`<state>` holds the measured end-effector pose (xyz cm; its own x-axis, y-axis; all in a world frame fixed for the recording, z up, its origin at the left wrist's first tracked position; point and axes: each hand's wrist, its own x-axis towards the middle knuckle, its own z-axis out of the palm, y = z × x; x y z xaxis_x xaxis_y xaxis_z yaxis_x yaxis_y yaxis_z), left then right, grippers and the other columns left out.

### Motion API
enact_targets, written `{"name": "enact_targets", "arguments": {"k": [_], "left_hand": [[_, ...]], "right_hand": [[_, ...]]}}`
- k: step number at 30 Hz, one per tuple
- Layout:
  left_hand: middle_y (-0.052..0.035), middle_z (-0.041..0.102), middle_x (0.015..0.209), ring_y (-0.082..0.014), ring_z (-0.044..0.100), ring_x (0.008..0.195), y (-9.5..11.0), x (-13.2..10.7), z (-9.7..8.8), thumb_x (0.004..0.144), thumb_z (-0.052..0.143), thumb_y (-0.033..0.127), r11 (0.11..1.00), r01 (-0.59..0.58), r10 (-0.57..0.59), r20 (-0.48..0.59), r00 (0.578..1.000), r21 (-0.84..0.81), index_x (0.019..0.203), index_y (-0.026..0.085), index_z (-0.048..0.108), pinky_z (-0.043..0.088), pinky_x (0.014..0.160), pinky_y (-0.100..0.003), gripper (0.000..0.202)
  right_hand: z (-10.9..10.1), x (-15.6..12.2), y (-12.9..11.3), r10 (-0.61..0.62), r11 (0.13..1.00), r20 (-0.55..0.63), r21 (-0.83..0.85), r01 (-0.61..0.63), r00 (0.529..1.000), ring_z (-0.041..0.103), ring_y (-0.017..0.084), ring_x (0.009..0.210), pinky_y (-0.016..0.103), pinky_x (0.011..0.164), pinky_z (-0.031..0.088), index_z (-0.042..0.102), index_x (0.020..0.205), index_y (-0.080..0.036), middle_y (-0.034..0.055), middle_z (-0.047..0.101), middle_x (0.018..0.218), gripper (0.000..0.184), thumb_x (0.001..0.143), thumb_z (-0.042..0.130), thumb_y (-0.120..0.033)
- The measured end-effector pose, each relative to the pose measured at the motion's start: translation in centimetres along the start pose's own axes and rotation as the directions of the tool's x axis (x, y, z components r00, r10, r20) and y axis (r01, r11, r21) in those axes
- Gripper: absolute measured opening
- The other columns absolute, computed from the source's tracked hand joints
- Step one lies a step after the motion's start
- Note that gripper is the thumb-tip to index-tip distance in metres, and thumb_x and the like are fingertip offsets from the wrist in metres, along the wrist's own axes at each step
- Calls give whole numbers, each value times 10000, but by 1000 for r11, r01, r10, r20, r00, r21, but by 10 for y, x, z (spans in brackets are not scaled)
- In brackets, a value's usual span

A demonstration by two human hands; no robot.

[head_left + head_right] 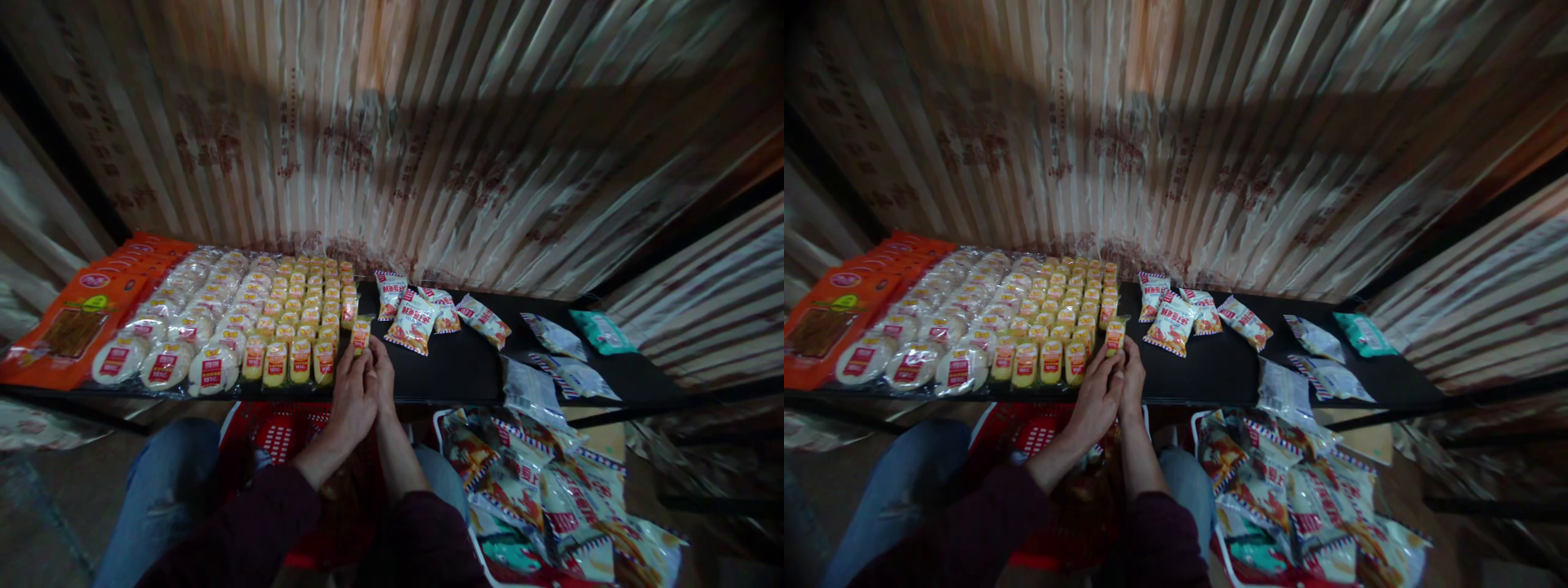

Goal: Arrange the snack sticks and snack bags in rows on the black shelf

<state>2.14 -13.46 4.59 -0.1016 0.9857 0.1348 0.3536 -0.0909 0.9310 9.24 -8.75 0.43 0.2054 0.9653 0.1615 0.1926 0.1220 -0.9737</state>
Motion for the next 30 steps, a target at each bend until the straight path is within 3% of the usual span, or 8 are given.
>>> {"name": "enact_targets", "arguments": {"k": [5,9,15,26,30], "left_hand": [[-146,411,1438,-243,345,1349,1,6,2,806,423,189,998,65,-65,5,998,-6,1219,99,578,253,1138,-404,451],[-154,415,1434,-248,323,1361,1,12,4,800,421,198,995,100,-100,24,995,3,1239,81,560,231,1145,-403,476],[-132,441,1420,-247,340,1350,-14,19,11,795,430,215,997,71,-72,-20,997,-19,1245,113,552,233,1146,-422,477],[-94,499,1380,-254,342,1352,-34,27,16,778,461,246,996,33,-35,-22,999,-81,1233,168,566,204,1155,-443,473],[-134,442,1421,-267,300,1373,-35,23,20,823,432,305,998,34,-36,-33,999,-59,1276,122,528,201,1151,-459,498]], "right_hand": [[0,10,7,1,999,33,-46,1,999,608,202,961,324,905,451,563,1174,-146,85,666,1080,466,771,452,-350],[2,16,12,-52,988,-14,-145,49,999,588,210,1005,349,948,428,596,1136,-153,92,651,1101,435,740,473,-284],[8,19,12,-141,961,1,-241,138,990,564,219,1012,346,920,434,626,1097,-193,88,646,1053,387,755,447,-207],[11,21,8,-104,903,10,-418,99,995,528,238,1035,381,957,378,604,1154,-189,98,631,1106,403,794,428,-231],[8,19,9,-126,899,18,-420,122,992,525,243,1062,385,958,378,577,1202,-157,110,617,1171,452,789,407,-230]]}}
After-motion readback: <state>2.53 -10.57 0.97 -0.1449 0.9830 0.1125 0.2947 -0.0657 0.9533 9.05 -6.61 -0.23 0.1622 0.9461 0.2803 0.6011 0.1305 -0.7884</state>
